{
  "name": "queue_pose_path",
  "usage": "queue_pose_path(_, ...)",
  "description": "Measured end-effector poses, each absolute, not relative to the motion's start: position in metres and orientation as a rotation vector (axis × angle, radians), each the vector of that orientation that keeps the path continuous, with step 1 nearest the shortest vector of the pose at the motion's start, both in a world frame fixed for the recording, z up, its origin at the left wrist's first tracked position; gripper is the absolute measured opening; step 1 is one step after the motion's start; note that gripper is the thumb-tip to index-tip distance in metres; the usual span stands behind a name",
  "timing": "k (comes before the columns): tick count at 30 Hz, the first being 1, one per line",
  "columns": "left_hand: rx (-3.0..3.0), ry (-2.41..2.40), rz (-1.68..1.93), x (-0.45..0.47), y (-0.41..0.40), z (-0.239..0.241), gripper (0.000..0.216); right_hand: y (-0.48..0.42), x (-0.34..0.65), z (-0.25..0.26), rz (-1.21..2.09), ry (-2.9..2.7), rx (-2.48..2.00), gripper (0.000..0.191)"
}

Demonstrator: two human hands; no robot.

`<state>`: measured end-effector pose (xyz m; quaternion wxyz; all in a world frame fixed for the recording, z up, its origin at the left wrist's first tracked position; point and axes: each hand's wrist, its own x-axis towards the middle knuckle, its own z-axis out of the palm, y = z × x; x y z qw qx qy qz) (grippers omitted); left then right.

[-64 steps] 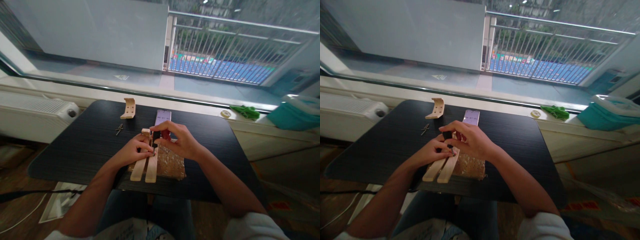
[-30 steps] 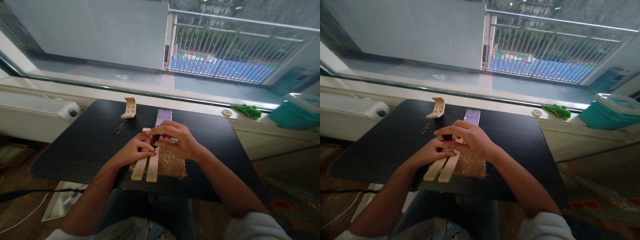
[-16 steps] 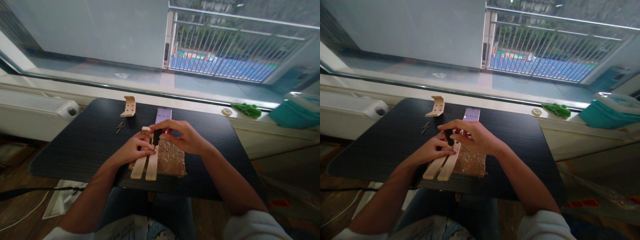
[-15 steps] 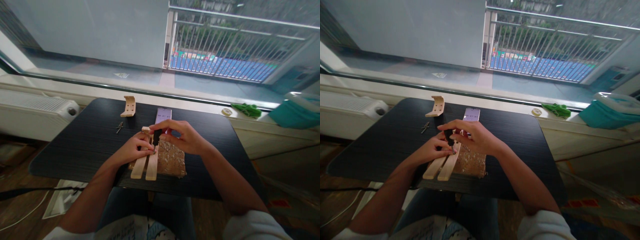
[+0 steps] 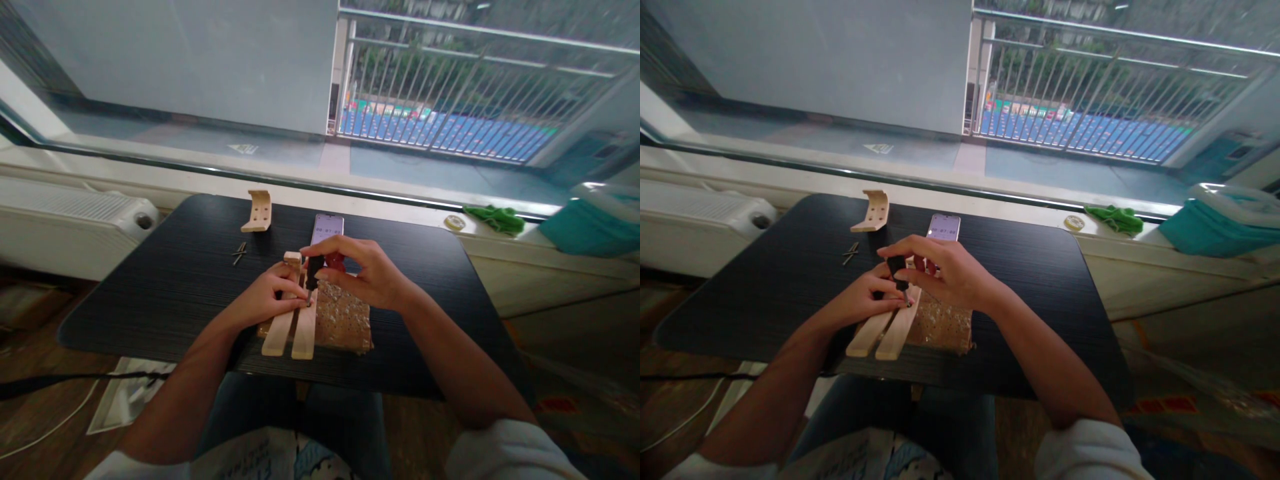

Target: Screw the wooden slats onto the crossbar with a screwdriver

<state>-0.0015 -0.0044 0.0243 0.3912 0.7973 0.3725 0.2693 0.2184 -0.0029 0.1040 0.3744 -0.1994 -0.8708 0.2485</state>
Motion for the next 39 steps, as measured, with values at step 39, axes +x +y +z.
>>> queue_pose_path(39, 2.066, 0.931, 0.703, -0.002, -0.004, 0.025, 0.019, -0.003, 0.209, 0.089, 0.381, -2.157, -0.552, 0.019)
